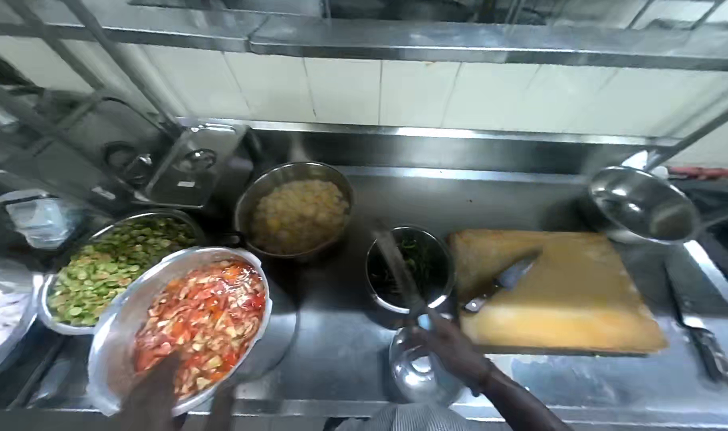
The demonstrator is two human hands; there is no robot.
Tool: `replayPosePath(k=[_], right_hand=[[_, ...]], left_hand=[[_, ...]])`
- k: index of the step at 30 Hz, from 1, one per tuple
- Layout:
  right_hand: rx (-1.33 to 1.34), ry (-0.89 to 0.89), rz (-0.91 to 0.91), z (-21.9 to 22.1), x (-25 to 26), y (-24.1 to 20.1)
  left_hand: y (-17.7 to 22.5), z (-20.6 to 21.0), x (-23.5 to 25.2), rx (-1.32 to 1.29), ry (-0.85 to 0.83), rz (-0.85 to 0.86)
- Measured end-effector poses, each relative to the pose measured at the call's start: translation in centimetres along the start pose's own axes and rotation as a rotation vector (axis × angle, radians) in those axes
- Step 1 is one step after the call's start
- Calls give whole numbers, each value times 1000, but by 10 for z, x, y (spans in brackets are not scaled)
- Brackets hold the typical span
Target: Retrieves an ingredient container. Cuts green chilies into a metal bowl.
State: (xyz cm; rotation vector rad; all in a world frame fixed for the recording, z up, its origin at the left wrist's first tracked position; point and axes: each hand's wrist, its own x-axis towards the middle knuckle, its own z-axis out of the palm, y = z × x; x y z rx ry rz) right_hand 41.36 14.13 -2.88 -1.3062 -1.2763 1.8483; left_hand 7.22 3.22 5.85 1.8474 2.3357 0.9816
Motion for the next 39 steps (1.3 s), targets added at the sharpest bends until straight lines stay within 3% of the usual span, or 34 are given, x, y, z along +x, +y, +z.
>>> replayPosePath(k=[3, 6, 8, 10, 13, 20, 22, 25, 28, 31, 34, 39], right_hand=[[92, 256, -7, -44, -47, 24], [189, 455, -22, -65, -80, 45], [248, 536, -28, -68, -93, 55], [289, 576, -40, -66, -99, 62], [326, 588, -67, -63, -104, 70], [338, 619, -48, -63, -111, 77], [309, 617, -45, -65, -111, 77], [231, 587, -35, -67, -108, 73], [88, 501, -10, -62, -101, 71], [-78, 362, 15, -51, -87, 73], [-145, 254, 82, -40, -69, 73], [-329, 303, 186, -44, -52, 63]], left_hand=[[45, 73, 15, -195, -309, 188], [81, 157, 27, -185, -717, 286], [96, 201, 34, -111, -842, 406], [96, 231, 36, 2, -852, 509], [88, 241, 39, 134, -834, 509], [57, 220, 31, 205, -761, 370], [61, 212, 36, 162, -818, 257], [70, 211, 52, 40, -758, 185], [97, 212, 78, 94, -723, 183], [104, 239, 101, 238, -777, 157], [90, 270, 107, 192, -778, 181], [92, 279, 100, 192, -758, 146]])
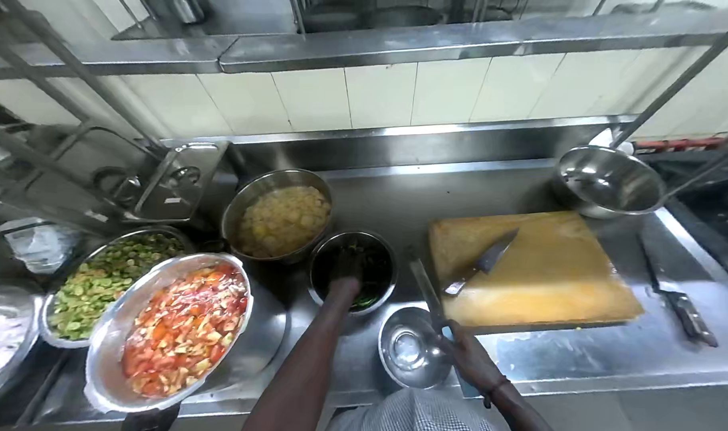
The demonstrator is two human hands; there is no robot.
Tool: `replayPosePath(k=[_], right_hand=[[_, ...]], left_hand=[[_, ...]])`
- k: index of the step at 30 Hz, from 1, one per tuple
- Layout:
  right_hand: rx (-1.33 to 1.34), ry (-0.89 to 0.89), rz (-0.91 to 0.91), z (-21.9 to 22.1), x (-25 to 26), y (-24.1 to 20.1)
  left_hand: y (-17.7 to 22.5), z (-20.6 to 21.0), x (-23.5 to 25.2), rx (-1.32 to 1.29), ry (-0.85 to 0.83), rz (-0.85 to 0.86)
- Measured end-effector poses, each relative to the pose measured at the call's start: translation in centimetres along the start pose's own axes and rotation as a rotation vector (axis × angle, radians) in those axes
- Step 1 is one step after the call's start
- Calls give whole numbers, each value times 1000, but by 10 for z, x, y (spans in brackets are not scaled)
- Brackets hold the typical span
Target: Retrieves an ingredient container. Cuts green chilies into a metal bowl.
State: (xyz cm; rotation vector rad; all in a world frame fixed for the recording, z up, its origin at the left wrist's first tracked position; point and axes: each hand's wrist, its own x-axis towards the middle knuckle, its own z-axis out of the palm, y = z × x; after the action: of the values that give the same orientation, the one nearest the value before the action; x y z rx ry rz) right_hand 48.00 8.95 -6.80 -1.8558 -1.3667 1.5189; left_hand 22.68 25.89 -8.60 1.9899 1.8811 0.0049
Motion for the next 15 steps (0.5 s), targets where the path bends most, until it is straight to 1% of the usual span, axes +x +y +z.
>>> replayPosePath(k=[3, 4, 5, 6, 7, 9, 10, 11, 12, 14, 15], right_hand=[[-40, 54, -3, -5, 6, 5], [-21, 63, -13, -6, 7, 6], [-3, 68, -22, -6, 7, 6], [5, 72, -28, -6, 7, 5], [8, 77, -34, -6, 5, 5], [41, 85, -49, -5, 1, 3], [88, 77, -57, -5, -2, 0], [148, 63, -64, -5, -5, -4], [202, 47, -73, -5, -8, -9], [256, 8, -84, -6, -16, -21], [249, -8, -91, -7, -18, -27]], left_hand=[[-10, 4, -4, -60, 67, 38], [-11, 2, -7, -97, 105, 26], [-12, 0, -9, -160, 178, 16], [-12, -2, -10, -243, 268, 3], [-10, -7, -14, -337, 319, -33], [-4, -21, -27, -607, 377, -90], [-1, -24, -38, -774, 390, -88], [4, -26, -52, -933, 383, -64], [10, -28, -69, -1070, 329, -34], [21, -28, -102, -1244, 172, 21], [27, -23, -111, -1300, 130, 19]])
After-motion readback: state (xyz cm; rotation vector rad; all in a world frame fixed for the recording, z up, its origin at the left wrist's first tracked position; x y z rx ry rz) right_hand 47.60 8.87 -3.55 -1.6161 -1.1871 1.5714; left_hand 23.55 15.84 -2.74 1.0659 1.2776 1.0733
